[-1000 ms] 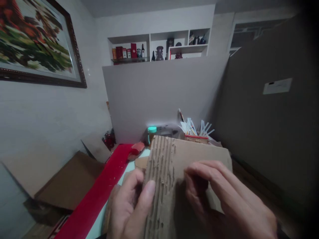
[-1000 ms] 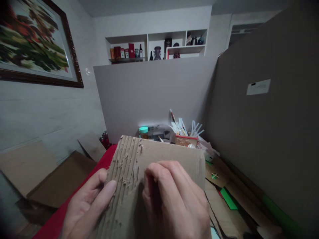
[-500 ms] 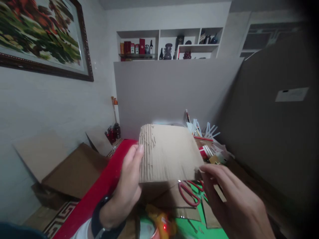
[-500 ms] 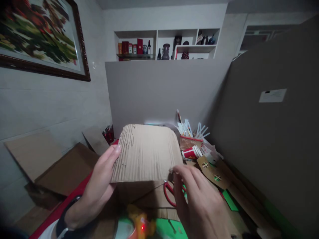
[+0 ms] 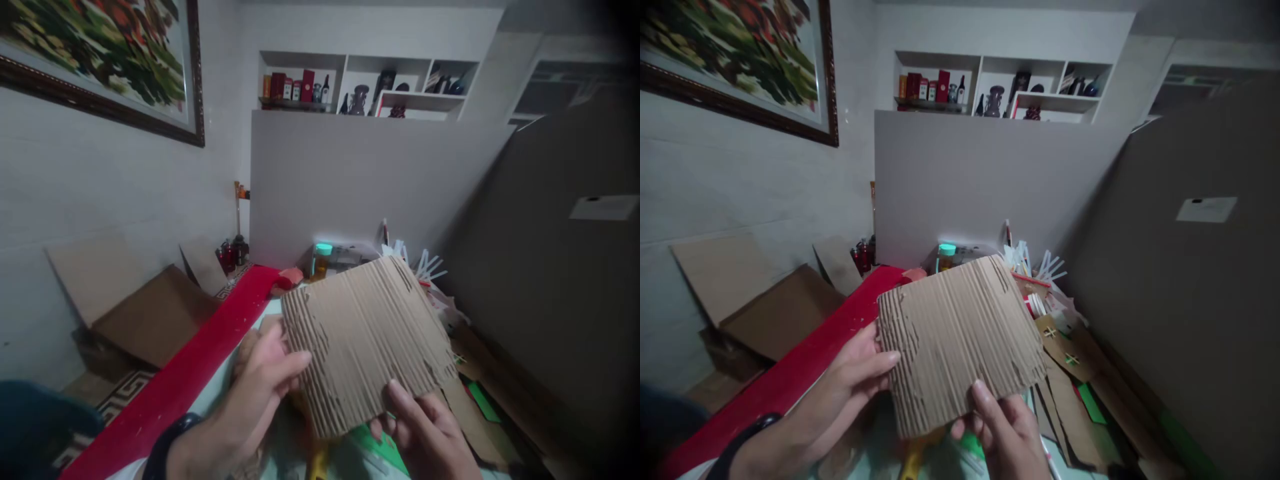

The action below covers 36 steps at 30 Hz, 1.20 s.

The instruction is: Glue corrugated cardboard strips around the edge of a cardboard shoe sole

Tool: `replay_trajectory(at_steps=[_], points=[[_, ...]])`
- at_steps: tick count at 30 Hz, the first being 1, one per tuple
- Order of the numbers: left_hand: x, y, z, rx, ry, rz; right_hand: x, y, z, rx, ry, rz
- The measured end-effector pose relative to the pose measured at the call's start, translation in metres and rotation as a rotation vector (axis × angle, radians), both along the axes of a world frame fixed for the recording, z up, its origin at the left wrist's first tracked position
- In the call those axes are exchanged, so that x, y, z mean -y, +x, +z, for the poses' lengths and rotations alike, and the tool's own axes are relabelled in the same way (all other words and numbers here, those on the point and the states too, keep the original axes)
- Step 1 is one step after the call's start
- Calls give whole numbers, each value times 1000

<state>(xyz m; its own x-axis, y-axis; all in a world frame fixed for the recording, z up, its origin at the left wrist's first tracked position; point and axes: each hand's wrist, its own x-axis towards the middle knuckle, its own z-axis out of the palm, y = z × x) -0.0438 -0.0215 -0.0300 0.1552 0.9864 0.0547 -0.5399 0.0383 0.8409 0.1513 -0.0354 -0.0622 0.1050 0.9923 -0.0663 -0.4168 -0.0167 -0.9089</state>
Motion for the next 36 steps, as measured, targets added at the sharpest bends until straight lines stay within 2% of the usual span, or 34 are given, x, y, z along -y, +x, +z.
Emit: replay_trajectory(at_steps=[5,9,15,18,21,23,27,29,32,34,36], points=[[6,0,-26,21,-147,-2,-4,8,-16,51,9,84],[5,6,-39,51,-201,-42,-10,20,-31,105,34,103],[8,13,-46,102,-237,49,-12,31,-36,418,45,199],[10,13,-49,93,-264,44,-10,31,-39,467,76,285],[8,10,-50,79,-334,54,-6,31,-39,539,82,257],[6,7,-49,64,-371,97,-4,33,-34,613,150,295],[0,0,-47,19,-420,228,-8,40,-22,1024,422,479],[-3,-3,-47,14,-425,268,-12,44,-26,1322,548,467],[-6,-6,-47,43,-403,290,-18,49,-42,1719,657,395],[-8,-8,-45,39,-381,323,-20,51,-53,1840,664,347],[-9,-9,-43,19,-379,374,-20,52,-61,1861,652,300]])
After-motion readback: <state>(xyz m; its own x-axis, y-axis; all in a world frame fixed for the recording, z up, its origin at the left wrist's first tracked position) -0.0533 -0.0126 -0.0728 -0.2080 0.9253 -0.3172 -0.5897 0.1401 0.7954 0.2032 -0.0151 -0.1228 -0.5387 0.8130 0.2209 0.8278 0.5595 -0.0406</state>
